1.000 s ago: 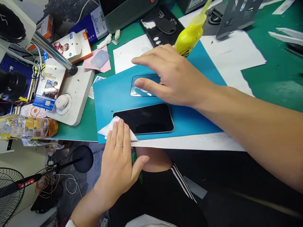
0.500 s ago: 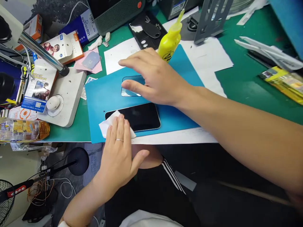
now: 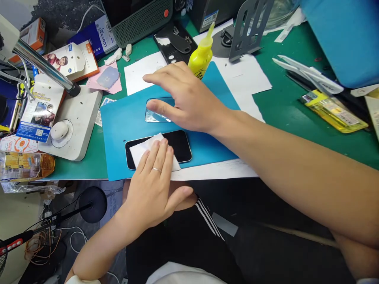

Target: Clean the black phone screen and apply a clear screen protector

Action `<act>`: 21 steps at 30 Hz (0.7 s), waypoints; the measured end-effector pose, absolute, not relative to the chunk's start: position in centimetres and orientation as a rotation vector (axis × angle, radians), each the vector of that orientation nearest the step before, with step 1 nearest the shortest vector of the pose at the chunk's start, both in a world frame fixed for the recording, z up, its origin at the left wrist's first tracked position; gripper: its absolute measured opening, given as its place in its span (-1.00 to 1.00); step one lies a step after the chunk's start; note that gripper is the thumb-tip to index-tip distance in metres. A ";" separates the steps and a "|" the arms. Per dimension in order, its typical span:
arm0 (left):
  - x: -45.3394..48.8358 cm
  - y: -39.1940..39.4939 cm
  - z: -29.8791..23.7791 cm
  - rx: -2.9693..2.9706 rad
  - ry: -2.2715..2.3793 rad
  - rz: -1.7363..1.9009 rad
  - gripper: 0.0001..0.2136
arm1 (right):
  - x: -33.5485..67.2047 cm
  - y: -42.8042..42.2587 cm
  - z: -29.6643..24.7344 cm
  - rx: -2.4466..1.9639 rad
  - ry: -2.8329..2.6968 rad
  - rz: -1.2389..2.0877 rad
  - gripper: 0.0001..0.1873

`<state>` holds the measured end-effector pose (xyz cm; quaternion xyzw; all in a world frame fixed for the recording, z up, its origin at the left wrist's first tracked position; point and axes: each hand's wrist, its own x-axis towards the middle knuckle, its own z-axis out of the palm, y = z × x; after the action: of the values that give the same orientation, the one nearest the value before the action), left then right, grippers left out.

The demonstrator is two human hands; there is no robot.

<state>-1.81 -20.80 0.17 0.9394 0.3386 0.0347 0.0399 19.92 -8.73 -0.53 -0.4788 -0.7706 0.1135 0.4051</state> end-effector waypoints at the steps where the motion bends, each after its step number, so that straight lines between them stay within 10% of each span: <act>1: -1.5 -20.4 0.2 2.879 1.016 0.118 -0.24 | 19.9 -8.7 -0.6 -1.198 -1.941 0.279 -0.34; 21: -1.1 -16.1 1.7 2.967 0.773 0.282 -0.61 | 19.8 -8.5 -0.8 -1.177 -1.960 0.256 -0.38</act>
<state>-1.09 -16.12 1.75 0.9632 0.2508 0.0915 0.0314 19.77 -8.47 -0.83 -0.4671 -0.7776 0.1016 0.4084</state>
